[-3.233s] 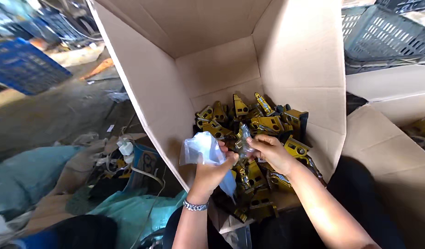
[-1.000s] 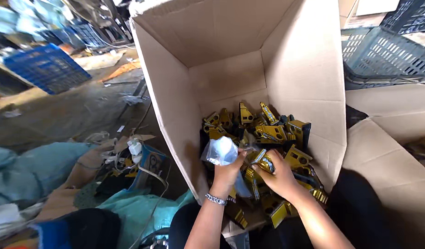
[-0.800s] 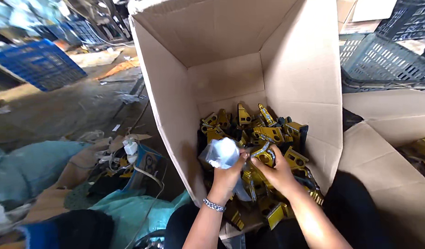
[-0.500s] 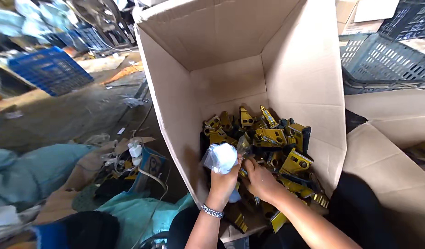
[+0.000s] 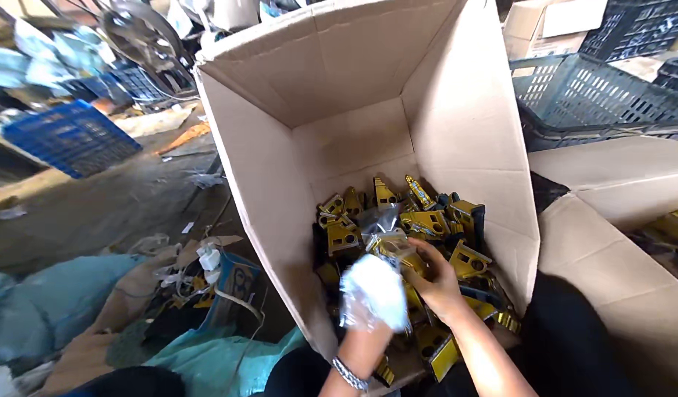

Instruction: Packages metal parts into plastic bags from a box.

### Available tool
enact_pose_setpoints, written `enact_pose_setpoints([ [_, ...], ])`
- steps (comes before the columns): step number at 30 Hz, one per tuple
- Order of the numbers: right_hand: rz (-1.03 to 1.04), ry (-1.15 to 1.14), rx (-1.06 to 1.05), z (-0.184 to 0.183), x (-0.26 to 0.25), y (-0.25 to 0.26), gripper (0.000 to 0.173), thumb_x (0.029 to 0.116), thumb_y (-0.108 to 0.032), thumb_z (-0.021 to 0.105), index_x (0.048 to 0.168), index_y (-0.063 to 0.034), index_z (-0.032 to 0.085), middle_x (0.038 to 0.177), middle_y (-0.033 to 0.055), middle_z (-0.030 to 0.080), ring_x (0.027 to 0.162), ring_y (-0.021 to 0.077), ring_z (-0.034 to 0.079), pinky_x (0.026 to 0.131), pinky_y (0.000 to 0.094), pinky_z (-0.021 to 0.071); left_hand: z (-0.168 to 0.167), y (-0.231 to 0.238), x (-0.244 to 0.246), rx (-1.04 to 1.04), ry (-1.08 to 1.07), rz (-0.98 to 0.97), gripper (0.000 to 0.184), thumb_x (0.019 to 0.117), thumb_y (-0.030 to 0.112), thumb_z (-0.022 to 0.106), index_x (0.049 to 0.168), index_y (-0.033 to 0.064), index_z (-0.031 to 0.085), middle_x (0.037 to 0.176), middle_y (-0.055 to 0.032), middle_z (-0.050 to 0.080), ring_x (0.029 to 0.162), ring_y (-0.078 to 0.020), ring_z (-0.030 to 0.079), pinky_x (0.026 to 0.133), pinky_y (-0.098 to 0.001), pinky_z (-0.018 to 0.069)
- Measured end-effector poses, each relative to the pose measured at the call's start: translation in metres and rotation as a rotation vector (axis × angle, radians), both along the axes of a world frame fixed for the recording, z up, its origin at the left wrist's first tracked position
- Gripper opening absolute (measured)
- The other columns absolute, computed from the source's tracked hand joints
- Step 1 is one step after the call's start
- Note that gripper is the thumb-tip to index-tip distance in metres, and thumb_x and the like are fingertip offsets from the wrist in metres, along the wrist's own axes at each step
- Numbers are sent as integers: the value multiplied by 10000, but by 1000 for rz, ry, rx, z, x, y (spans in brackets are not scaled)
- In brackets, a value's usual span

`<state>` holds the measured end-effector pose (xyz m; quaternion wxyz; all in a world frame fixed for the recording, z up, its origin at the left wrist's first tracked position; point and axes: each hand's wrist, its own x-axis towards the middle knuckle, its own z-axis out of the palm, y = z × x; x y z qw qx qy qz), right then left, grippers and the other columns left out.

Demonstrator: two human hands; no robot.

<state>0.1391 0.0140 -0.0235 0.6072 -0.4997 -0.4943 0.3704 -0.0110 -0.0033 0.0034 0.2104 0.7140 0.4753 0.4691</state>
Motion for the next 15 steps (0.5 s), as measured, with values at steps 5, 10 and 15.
enact_pose_setpoints([
  [5, -67, -41, -182, 0, 11, 3, 361, 811, -150, 787, 1036, 36, 574, 915, 67, 599, 800, 85, 590, 726, 274, 530, -10, 4, 4, -267, -270, -240, 296, 872, 103, 748, 1082, -89, 668, 933, -87, 737, 817, -101, 715, 786, -273, 613],
  [10, 68, 976, 357, 10, 92, -17, 314, 997, -359, 532, 1014, -133, 748, 903, 7, 758, 773, 87, 722, 652, 239, 602, 20, 30, -22, -554, -569, -112, 226, 1008, 79, 478, 1158, -53, 583, 892, -51, 734, 714, -139, 722, 698, -310, 635],
  [15, 281, 133, -268, 41, 45, -8, 365, 1045, -213, 493, 1291, 41, 582, 1176, 109, 662, 982, 152, 668, 858, 330, 577, -11, 30, 2, -278, -296, -109, 614, 739, 83, 852, 1225, -154, 562, 1084, -130, 704, 1015, -74, 674, 948, -245, 554],
])
